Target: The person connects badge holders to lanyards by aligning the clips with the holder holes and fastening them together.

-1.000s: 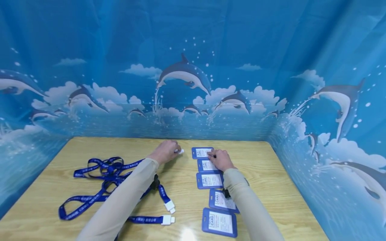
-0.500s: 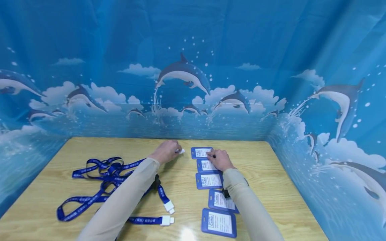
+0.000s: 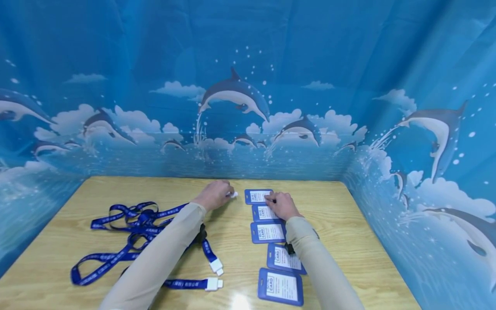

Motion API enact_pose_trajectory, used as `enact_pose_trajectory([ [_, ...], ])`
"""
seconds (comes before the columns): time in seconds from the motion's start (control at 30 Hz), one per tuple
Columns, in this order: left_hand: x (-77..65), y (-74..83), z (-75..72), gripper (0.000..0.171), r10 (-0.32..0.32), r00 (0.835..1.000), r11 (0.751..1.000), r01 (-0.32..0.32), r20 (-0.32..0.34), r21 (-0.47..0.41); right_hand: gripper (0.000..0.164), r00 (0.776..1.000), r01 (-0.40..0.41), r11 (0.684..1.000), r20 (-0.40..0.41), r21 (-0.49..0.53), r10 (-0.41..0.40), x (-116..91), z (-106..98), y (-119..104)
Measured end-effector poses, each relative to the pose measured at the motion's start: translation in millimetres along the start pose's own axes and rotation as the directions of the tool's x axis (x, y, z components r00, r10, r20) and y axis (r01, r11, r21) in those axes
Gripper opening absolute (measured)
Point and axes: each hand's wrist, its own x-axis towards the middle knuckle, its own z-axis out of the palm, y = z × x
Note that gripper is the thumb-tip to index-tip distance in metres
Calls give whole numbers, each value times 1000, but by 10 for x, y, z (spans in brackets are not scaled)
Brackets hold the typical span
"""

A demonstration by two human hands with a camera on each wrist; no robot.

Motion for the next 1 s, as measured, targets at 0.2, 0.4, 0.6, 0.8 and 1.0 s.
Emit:
enact_pose_trajectory([
  [0.2,4,16,3,19,15,1000,1000,-15,-3,-27,29,1000,11,1000,-1,-11,-11,-11,-9,-10],
  [0.4,30,13,22,19,30,1000,999,-30,-9,-19,29,1000,2,1000,-2,-8,-2,-16,-14,-17],
  [0.6,62,24,35,20,34,999,999,-34,1,-8,29,1000,-1,1000,8,-4,1,-15,-12,-12],
  [0.8,109,43,33,20,30,1000,1000,-30,0,-8,30,1000,-20,1000,7,10,20,1,-10,4],
  [1.0,119,13,69,15,65,998,998,-65,-9,-19,30,1000,-20,1000,15,11,20,-5,-21,-11],
])
